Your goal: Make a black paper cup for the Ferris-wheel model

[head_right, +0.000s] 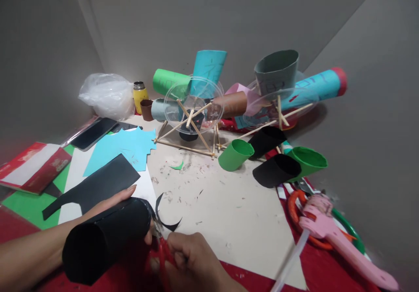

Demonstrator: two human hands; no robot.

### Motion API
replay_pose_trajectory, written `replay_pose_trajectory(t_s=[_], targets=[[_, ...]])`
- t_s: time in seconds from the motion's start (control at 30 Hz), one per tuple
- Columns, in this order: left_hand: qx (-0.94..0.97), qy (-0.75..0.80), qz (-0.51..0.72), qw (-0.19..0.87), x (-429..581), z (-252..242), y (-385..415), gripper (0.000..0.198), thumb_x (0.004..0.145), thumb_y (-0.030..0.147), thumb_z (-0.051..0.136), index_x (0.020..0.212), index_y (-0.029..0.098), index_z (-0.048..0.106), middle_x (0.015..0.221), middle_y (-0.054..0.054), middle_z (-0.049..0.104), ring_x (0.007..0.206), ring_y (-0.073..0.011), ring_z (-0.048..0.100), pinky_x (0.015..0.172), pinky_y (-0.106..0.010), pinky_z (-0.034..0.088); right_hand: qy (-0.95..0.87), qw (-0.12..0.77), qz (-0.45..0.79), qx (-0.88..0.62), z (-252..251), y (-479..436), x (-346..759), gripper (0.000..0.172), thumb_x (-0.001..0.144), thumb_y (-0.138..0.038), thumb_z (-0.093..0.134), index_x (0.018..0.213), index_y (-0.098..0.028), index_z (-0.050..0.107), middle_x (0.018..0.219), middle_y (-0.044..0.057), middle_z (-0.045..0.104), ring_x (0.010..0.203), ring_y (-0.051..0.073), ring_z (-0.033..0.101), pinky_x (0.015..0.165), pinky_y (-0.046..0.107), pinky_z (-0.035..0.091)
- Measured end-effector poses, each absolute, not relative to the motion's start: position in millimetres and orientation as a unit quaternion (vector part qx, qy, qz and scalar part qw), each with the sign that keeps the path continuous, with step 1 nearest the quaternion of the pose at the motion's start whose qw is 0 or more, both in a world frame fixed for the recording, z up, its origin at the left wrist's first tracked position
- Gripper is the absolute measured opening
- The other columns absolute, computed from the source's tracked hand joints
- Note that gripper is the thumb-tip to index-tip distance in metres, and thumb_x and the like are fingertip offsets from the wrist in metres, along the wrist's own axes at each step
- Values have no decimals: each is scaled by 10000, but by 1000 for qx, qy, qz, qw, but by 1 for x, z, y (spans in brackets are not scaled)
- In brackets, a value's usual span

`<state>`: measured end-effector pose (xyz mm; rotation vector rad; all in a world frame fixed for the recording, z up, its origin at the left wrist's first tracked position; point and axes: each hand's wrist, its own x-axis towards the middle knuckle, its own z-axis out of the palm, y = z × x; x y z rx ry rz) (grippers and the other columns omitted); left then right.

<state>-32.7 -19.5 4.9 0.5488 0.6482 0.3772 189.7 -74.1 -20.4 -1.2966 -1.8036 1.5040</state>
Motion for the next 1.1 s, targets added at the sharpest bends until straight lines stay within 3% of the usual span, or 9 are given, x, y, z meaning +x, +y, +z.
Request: replay_pose_trajectory(t_s=[0.33,0.6,0.93,1.1], targets=[[255,321,180,894,-34,8,-20,716,908,656,383,886,40,747,838,-150,734,844,-231,669,865,-309,477,-682,240,520,-455,-17,-75,191,371,803,-297,541,561,-210,274,523,-80,251,495,80,240,430,212,205],[228,331,156,902,-32,16,-23,694,903,642,404,854,37,741,759,-121,734,789,-205,664,856,-293,473,-669,210,544,-460,-16,-78,191,344,810,-313,563,578,-208,332,537,-85,243,501,80,236,434,221,196],[221,302,188,908,-34,10,-18,720,884,667,417,951,26,738,913,-186,747,787,-242,694,820,-317,504,-674,200,539,-464,-19,-76,196,310,822,-296,535,587,-211,352,538,-75,299,502,82,258,445,227,212],[186,288,199,918,-35,6,-18,623,862,630,505,942,63,748,905,-142,755,730,-211,687,800,-305,508,-674,194,525,-481,-14,-76,195,345,815,-328,540,589,-216,304,541,-77,274,517,86,244,452,225,211]])
